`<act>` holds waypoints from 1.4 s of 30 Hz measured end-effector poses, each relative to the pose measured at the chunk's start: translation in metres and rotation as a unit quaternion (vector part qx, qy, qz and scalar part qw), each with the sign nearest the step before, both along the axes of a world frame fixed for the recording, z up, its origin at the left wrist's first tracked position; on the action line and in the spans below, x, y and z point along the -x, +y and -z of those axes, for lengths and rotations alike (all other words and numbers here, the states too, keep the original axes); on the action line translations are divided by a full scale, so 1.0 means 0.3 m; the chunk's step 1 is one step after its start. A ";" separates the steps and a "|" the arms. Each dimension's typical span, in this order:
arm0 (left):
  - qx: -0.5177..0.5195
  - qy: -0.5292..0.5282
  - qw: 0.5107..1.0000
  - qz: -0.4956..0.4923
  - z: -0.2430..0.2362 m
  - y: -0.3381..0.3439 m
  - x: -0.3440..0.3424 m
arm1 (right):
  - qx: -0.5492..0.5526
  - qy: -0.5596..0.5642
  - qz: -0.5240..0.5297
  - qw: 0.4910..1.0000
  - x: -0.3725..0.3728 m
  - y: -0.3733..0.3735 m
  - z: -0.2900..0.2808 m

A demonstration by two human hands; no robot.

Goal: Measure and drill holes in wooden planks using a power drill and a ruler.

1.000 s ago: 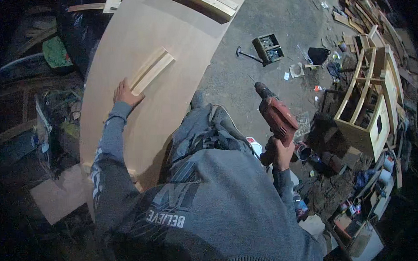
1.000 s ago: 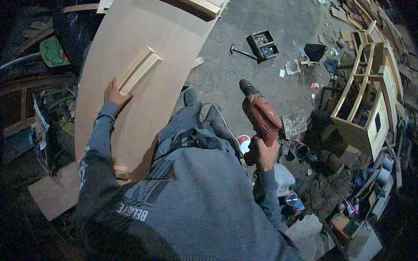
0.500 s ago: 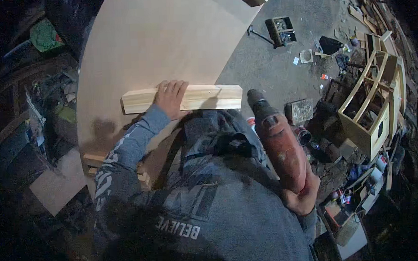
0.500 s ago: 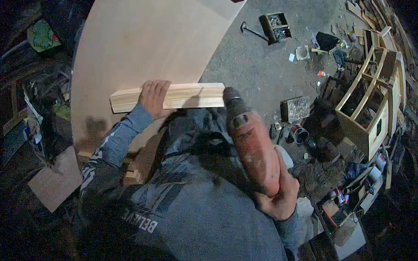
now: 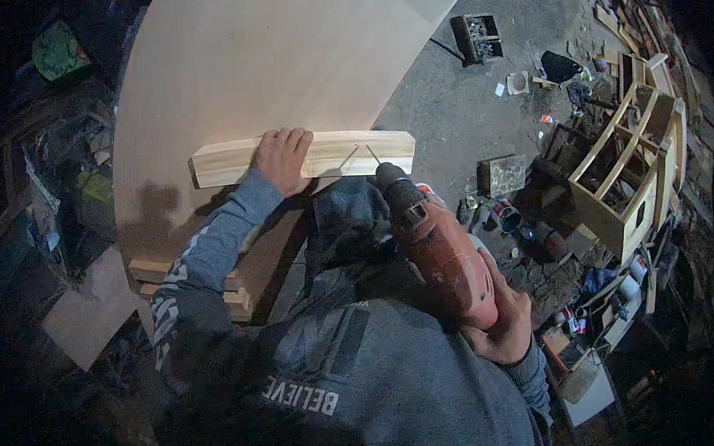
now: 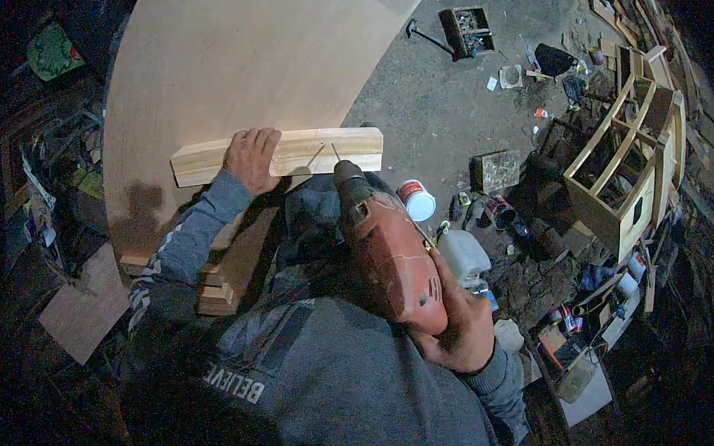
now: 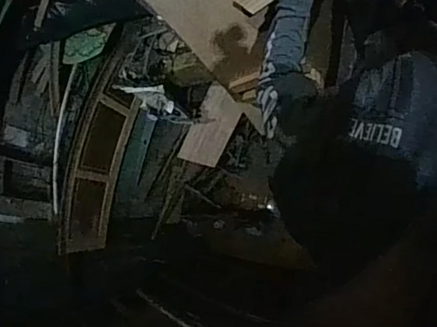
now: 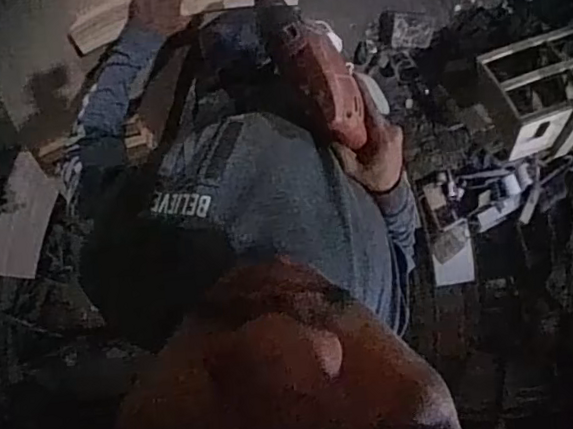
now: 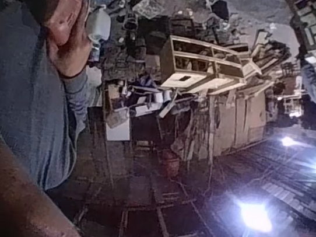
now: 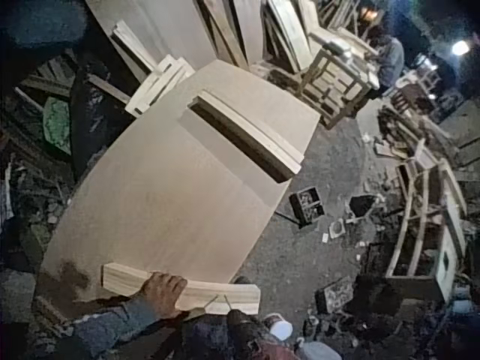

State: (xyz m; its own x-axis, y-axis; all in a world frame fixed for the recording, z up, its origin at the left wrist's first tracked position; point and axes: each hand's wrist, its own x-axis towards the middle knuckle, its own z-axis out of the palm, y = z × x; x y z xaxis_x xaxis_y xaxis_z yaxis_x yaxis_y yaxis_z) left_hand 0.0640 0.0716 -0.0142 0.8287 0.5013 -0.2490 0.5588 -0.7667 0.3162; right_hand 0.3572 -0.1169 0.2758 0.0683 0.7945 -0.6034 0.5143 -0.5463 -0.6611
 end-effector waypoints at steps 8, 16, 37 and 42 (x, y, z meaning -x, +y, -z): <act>0.000 0.021 0.999 0.031 -0.011 -0.010 -0.028 | -0.012 -0.007 0.003 1.000 0.016 0.007 0.004; 0.027 0.031 0.995 0.088 -0.033 -0.025 -0.077 | 0.056 -0.026 0.017 0.998 -0.003 -0.006 -0.030; 0.003 0.037 0.996 0.078 -0.022 -0.036 -0.093 | 0.021 -0.027 0.014 0.999 -0.037 -0.030 -0.004; 0.002 0.021 0.995 0.094 -0.008 -0.029 -0.091 | 0.061 -0.045 0.012 0.997 -0.013 0.043 -0.003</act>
State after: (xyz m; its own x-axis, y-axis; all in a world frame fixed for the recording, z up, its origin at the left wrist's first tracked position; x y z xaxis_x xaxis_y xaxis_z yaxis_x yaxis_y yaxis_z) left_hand 0.0912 0.0629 -0.0119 0.8968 0.3365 -0.2873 0.4177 -0.8580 0.2989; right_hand 0.3611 -0.1041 0.2767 0.1440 0.7130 -0.6863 0.5544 -0.6326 -0.5409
